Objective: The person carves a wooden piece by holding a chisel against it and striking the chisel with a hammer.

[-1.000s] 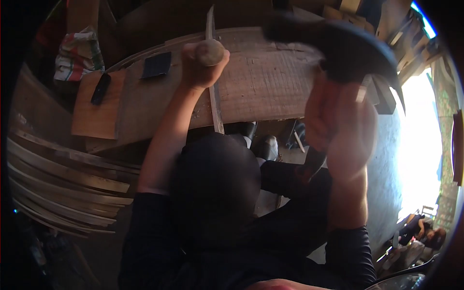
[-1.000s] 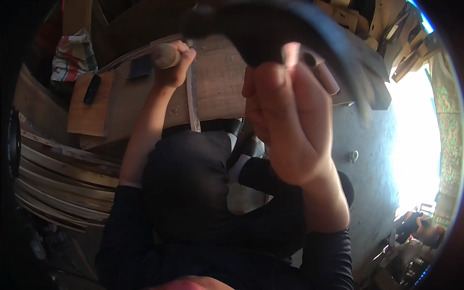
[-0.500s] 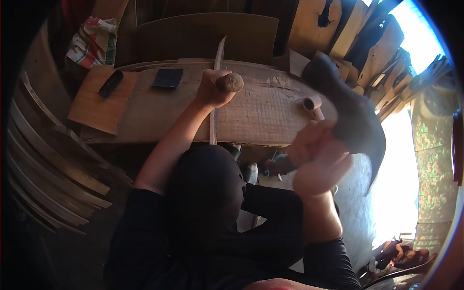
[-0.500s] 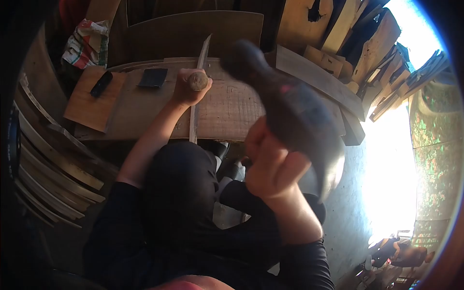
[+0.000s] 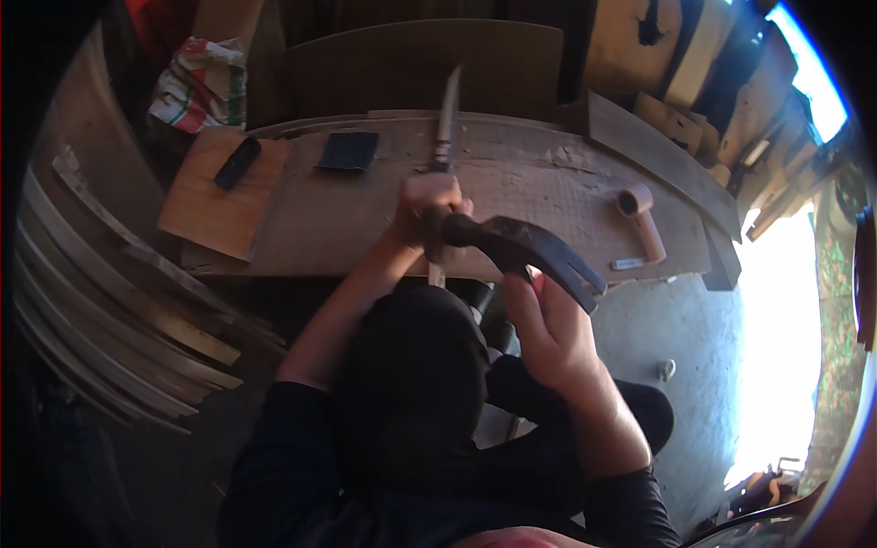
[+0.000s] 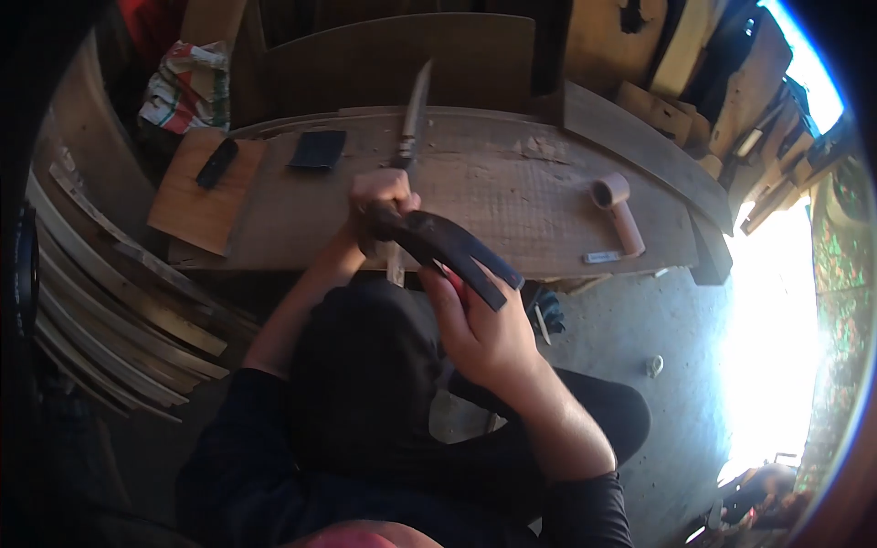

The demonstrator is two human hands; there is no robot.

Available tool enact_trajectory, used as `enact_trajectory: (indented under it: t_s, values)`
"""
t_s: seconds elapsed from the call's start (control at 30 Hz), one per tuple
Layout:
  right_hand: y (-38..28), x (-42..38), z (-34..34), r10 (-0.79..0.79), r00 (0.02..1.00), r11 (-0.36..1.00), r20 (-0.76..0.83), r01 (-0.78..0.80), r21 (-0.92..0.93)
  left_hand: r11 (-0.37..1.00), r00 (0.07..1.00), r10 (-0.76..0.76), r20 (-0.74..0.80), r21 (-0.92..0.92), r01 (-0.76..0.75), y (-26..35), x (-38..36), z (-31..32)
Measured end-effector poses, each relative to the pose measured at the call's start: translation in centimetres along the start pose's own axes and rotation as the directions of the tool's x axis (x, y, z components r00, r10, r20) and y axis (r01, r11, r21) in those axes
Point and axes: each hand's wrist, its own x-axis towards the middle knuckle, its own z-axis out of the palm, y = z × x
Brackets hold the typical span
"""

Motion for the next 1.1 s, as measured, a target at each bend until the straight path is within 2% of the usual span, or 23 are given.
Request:
enact_trajectory:
  t_s: [0.03, 0.07, 0.1, 0.13, 0.2, 0.33, 0.4, 0.5, 0.73, 0.83, 0.9, 0.93, 1.03, 1.1]
  values:
    - [0.5, 0.0, 0.3, -0.010, 1.000, 1.000, 0.013, 0.010, 0.015, 0.997, 0.997, 0.072, 0.037, 0.037, -0.074, 0.2, -0.3, 0.0]
    - [1.0, 0.0, 0.6, -0.021, 0.999, 0.999, 0.026, 0.020, 0.031, 0.989, 0.988, 0.147, 0.042, -0.015, -0.146, 0.3, -0.4, 0.4]
    - [1.4, -0.1, 0.8, 0.055, 0.997, 0.998, 0.054, -0.056, 0.022, 0.977, 0.977, 0.208, 0.046, -0.064, -0.205, 0.6, -0.7, 0.7]
    - [1.7, -0.2, 1.4, 0.094, 0.992, 0.995, 0.085, -0.096, 0.025, 0.983, 0.981, 0.186, 0.056, -0.025, -0.184, 0.7, -0.9, 0.5]
    - [2.1, -0.5, 2.4, 0.128, 0.984, 0.991, 0.121, -0.132, 0.024, 0.991, 0.949, 0.127, 0.287, -0.005, -0.131, 1.0, -1.0, 0.4]
    - [2.8, -0.8, 2.2, 0.154, 0.983, 0.988, 0.104, -0.154, -0.007, 0.994, 0.950, 0.111, 0.291, -0.026, -0.108, 1.5, -1.0, 0.6]
    - [3.2, -0.8, 2.0, 0.203, 0.967, 0.977, 0.150, -0.210, 0.028, 0.992, 0.966, 0.124, 0.229, -0.008, -0.126, 1.7, -0.9, 0.9]
    - [3.3, -1.1, 2.2, 0.250, 0.955, 0.966, 0.162, -0.257, 0.026, 0.992, 0.964, 0.128, 0.231, -0.020, -0.127, 1.7, -1.0, 0.9]
    - [3.4, -1.6, 2.8, 0.181, 0.978, 0.983, 0.106, -0.183, 0.013, 0.992, 0.962, 0.122, 0.246, -0.060, -0.111, 2.1, -0.9, 0.6]
    - [3.6, -1.8, 2.7, 0.198, 0.972, 0.980, 0.125, -0.200, 0.003, 0.988, 0.939, 0.148, 0.312, -0.001, -0.156, 2.1, -1.4, 0.7]
    - [3.3, -1.8, 2.4, 0.329, 0.926, 0.944, 0.184, -0.321, -0.072, 0.970, 0.885, 0.171, 0.434, 0.081, -0.227, 2.0, -1.9, 0.7]
    - [3.8, -2.0, 2.5, 0.324, 0.929, 0.946, 0.181, -0.316, -0.071, 0.969, 0.883, 0.175, 0.435, 0.083, -0.233, 1.8, -2.3, 0.7]
    - [6.2, -2.9, 3.3, 0.253, 0.958, 0.966, 0.134, -0.242, -0.092, 0.942, 0.802, 0.159, 0.576, 0.155, -0.298, 1.4, -3.1, 0.9]
    - [6.3, -2.7, 3.3, 0.261, 0.955, 0.964, 0.141, -0.251, -0.090, 0.935, 0.807, 0.157, 0.569, 0.177, -0.307, 1.4, -3.0, 1.0]
